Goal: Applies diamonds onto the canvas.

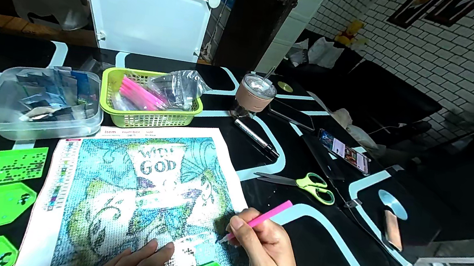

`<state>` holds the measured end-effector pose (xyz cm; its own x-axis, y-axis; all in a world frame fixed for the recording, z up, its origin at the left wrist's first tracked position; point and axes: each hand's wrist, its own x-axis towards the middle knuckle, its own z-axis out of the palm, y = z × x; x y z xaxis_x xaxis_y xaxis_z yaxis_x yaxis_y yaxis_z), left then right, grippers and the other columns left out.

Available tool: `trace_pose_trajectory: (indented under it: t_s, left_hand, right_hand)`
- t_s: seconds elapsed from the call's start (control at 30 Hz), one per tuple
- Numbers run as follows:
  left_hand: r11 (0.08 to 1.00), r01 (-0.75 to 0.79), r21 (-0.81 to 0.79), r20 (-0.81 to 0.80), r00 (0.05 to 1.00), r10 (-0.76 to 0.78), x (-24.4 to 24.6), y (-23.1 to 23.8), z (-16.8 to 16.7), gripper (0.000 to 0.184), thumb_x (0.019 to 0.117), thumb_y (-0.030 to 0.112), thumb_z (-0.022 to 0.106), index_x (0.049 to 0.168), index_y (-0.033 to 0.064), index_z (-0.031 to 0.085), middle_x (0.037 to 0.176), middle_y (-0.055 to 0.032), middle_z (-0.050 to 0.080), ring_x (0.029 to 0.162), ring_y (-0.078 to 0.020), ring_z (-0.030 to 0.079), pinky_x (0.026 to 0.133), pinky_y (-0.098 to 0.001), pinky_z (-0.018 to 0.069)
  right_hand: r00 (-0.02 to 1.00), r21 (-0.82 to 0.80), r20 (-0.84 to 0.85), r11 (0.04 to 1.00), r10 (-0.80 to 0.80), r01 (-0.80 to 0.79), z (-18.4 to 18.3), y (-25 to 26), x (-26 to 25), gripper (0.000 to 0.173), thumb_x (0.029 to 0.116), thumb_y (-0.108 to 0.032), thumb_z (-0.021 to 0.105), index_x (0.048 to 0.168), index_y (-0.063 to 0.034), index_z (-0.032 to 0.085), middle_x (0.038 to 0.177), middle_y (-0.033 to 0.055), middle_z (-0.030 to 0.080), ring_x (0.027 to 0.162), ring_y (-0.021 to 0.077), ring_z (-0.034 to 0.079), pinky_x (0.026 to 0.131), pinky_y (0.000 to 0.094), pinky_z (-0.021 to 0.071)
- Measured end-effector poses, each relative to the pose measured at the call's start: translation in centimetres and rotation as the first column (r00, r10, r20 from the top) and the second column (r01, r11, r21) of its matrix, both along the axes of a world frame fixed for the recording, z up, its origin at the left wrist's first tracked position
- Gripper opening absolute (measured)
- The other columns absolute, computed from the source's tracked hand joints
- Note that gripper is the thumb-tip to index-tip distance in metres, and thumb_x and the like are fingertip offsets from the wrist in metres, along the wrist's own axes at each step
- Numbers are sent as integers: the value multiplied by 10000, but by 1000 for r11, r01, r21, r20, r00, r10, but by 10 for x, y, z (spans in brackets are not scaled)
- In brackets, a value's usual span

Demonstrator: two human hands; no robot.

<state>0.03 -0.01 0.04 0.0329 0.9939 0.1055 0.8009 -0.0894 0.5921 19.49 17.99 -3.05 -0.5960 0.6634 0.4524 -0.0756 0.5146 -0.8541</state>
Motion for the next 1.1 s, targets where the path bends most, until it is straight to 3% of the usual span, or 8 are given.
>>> trace_pose_trajectory:
  t_s: [0.4, 0.93, 1.03, 1.1]
  left_hand:
    - [1000, 4, 5, -4, 1000, -4, -1, 0, 1, 472, 956, 435, 687, 1260, 76, 717, 1404, -167, 642, 1323, -408, 582, 1076, -559, 462]
    - [1000, 13, 3, 4, 1000, -13, -2, 0, 1, 465, 958, 424, 687, 1259, 72, 718, 1405, -173, 640, 1321, -416, 580, 1071, -563, 462]
    - [1000, 13, 0, 8, 1000, -13, -2, 1, 1, 469, 958, 426, 685, 1258, 68, 717, 1406, -179, 638, 1319, -418, 581, 1070, -570, 458]
    - [1000, 12, -6, 5, 1000, -12, -1, 0, 2, 476, 958, 436, 681, 1257, 68, 718, 1406, -176, 639, 1316, -420, 583, 1068, -572, 461]
  right_hand:
    - [997, 52, 71, 998, -32, 29, -2, 0, 1, 261, 1056, -157, 521, 846, -54, 638, 719, -29, 609, 677, -4, 592, 636, 162, 503]
    - [989, 215, 139, 976, -57, 26, -1, -1, 4, 286, 1072, -202, 499, 883, -56, 657, 740, 6, 653, 721, 44, 619, 757, 235, 508]
    - [1000, 153, 23, 988, 9, -12, 1, -4, 9, 275, 1078, -204, 514, 901, -53, 662, 776, 6, 671, 746, 18, 646, 719, 193, 550]
    - [994, 131, -8, 985, 112, -110, 3, -6, 15, 292, 1078, -213, 509, 864, -59, 635, 754, 14, 644, 752, 29, 619, 767, 204, 497]
